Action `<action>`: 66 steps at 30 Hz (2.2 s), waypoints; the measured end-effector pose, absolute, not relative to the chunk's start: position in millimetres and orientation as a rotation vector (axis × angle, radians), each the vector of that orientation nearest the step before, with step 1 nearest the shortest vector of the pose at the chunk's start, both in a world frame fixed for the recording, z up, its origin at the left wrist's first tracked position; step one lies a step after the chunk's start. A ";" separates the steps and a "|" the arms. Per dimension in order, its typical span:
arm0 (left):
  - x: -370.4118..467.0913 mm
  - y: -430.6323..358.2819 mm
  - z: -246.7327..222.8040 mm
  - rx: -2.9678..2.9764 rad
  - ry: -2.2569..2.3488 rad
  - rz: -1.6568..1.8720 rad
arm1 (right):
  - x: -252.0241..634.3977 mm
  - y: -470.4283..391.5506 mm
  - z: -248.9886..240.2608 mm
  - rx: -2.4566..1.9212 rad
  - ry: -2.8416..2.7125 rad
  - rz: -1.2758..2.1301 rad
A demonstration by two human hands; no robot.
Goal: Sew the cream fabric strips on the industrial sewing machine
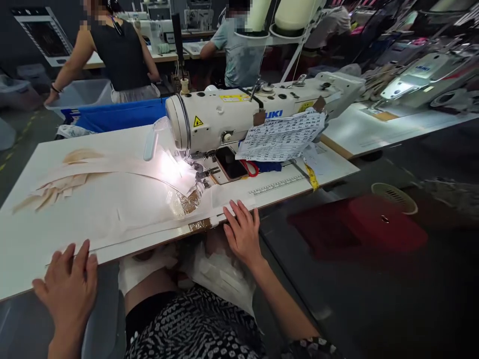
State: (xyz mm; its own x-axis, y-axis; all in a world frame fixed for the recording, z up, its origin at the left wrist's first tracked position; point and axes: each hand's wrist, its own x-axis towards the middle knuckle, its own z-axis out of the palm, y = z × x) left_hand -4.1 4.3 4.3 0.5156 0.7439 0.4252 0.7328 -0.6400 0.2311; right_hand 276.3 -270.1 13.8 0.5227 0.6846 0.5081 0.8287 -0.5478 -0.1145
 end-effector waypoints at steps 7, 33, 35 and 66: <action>2.0 3.5 10.2 2.717 1.390 0.754 | 292.6 -252.0 19.2 -2.487 -1.195 -0.646; 0.5 3.8 -0.4 2.671 1.373 0.829 | 307.7 -249.6 5.1 -2.350 -1.050 -0.811; -3.4 4.4 -2.9 2.683 1.336 0.832 | 309.6 -252.9 4.1 -2.279 -1.146 -0.850; 22.2 -89.3 -90.9 1.878 0.866 0.243 | 209.4 -292.0 -65.0 -2.288 -1.592 0.144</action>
